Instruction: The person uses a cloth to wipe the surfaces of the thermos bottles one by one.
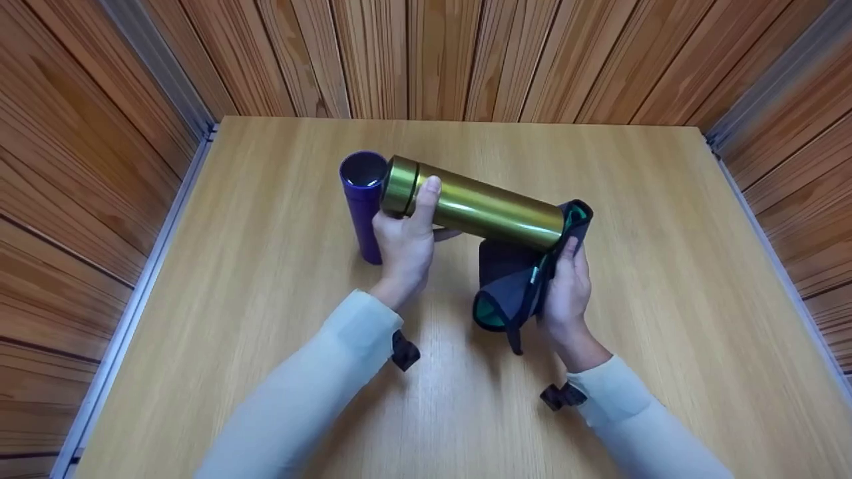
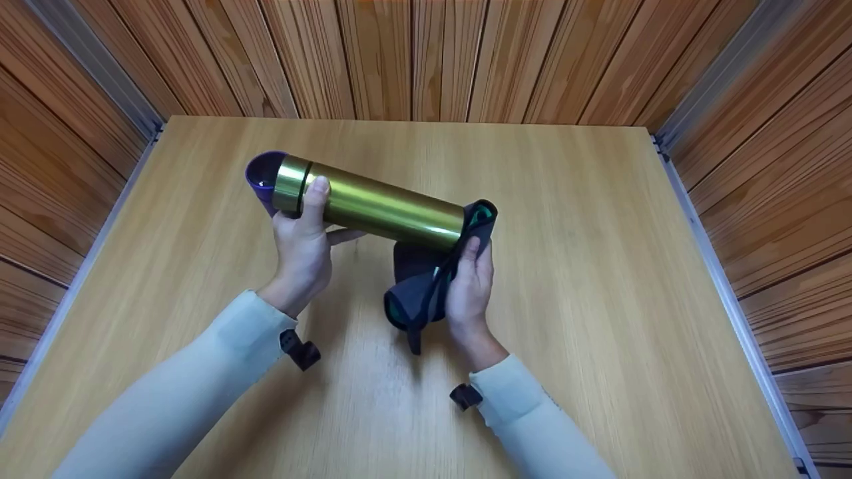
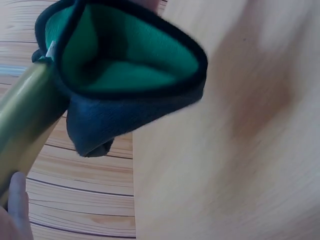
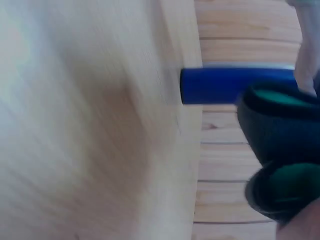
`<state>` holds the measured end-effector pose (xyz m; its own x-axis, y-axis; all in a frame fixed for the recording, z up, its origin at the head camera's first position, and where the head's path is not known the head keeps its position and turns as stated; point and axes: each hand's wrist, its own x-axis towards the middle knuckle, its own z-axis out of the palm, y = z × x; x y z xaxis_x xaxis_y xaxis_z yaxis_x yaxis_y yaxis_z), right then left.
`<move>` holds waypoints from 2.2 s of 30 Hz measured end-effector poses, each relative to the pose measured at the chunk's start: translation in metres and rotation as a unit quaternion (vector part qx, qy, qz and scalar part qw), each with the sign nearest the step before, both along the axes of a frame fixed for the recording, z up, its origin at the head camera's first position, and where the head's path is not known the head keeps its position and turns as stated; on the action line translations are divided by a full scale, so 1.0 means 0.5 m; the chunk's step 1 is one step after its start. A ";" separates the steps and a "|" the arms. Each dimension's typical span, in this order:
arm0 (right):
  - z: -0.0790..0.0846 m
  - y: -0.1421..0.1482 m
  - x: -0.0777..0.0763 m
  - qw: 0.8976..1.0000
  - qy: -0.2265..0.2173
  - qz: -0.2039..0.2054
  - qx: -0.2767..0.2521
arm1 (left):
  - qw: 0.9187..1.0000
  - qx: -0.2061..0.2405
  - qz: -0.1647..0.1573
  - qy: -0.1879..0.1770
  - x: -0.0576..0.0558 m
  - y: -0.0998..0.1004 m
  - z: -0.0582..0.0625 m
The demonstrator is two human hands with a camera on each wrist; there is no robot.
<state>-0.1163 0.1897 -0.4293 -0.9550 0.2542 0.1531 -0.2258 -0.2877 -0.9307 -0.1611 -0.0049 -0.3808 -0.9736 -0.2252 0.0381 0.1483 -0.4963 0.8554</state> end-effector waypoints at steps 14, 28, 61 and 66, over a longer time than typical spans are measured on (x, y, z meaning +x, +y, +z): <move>0.027 0.075 -0.035 0.982 -0.075 0.170 0.031 | 0.995 -0.078 -0.043 0.037 -0.011 -0.014 0.008; 0.051 0.085 -0.045 0.947 -0.088 0.141 0.275 | 0.973 -0.187 -0.009 0.136 0.002 -0.010 0.004; 0.017 0.023 -0.001 0.984 -0.022 0.080 -0.160 | 0.992 -0.084 -0.005 0.098 0.029 0.008 0.008; 0.005 0.046 -0.005 0.981 -0.026 0.113 -0.156 | 0.992 -0.096 -0.027 0.078 0.022 0.000 0.009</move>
<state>-0.1190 0.2127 -0.4266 -0.9967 0.0625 0.0509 -0.0783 -0.5974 -0.7981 -0.1499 -0.0047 -0.3765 -0.9629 -0.1470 0.2263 0.2639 -0.3382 0.9033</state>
